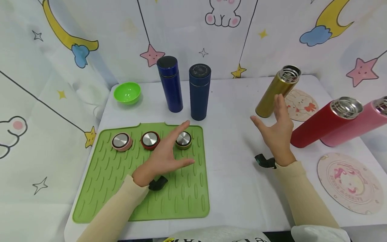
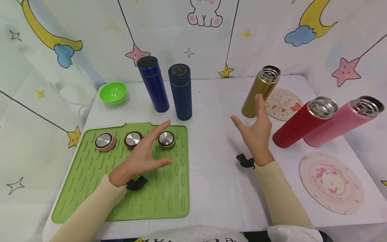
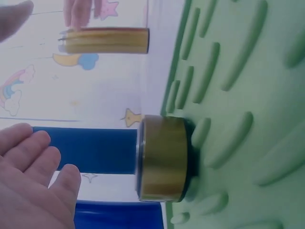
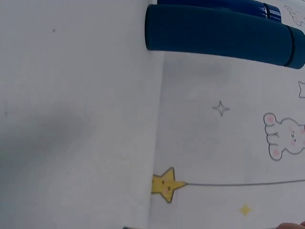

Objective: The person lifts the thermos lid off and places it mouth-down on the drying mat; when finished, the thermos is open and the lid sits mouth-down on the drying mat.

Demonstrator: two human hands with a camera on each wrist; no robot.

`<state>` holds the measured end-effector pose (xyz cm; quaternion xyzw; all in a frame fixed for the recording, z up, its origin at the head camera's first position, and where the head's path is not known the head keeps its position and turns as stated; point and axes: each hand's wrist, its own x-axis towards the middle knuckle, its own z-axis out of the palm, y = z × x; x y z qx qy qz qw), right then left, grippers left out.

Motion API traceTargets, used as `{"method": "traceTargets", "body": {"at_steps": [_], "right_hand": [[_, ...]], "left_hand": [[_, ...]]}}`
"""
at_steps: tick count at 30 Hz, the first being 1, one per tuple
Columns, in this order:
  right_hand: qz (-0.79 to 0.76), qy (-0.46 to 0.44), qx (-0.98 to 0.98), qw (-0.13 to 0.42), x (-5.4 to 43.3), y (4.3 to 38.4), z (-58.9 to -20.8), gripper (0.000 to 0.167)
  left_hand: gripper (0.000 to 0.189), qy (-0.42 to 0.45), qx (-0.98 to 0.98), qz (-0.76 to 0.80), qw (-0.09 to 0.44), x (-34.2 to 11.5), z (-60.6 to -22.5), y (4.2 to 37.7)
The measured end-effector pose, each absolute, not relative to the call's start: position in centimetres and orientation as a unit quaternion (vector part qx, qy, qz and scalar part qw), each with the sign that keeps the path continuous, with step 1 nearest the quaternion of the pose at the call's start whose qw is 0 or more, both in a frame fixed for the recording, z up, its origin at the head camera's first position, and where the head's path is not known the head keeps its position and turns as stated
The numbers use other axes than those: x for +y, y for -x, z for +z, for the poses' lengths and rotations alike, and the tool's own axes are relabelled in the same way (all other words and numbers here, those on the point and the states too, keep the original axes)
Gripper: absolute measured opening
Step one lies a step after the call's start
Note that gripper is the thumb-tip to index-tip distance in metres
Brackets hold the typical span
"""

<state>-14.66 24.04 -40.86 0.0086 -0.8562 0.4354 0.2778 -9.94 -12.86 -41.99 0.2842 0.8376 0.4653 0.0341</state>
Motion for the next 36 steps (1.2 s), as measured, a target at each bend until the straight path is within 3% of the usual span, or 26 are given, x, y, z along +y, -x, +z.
{"method": "traceTargets", "body": {"at_steps": [5, 10, 20, 25, 36], "right_hand": [[0.445, -0.077, -0.863, 0.226, 22.0, 16.3, -41.6, 0.097], [0.460, -0.126, -0.869, 0.134, 19.3, 18.9, -42.0, 0.097], [0.474, -0.145, -0.869, 0.000, 13.7, 24.4, -41.7, 0.108], [0.487, -0.155, -0.860, -0.009, 11.5, 25.7, -41.7, 0.106], [0.515, -0.138, -0.846, 0.013, 9.8, 25.9, -41.9, 0.083]], "left_hand": [[0.116, -0.297, 0.834, 0.464, 0.024, -13.1, -41.5, 9.0], [0.118, -0.292, 0.839, 0.459, 0.025, -13.1, -41.4, 8.4], [0.119, -0.297, 0.846, 0.442, 0.015, -12.9, -41.7, 7.8], [0.119, -0.299, 0.851, 0.432, 0.006, -12.8, -41.6, 7.8], [0.116, -0.300, 0.850, 0.432, 0.012, -12.7, -41.6, 7.9]]}}
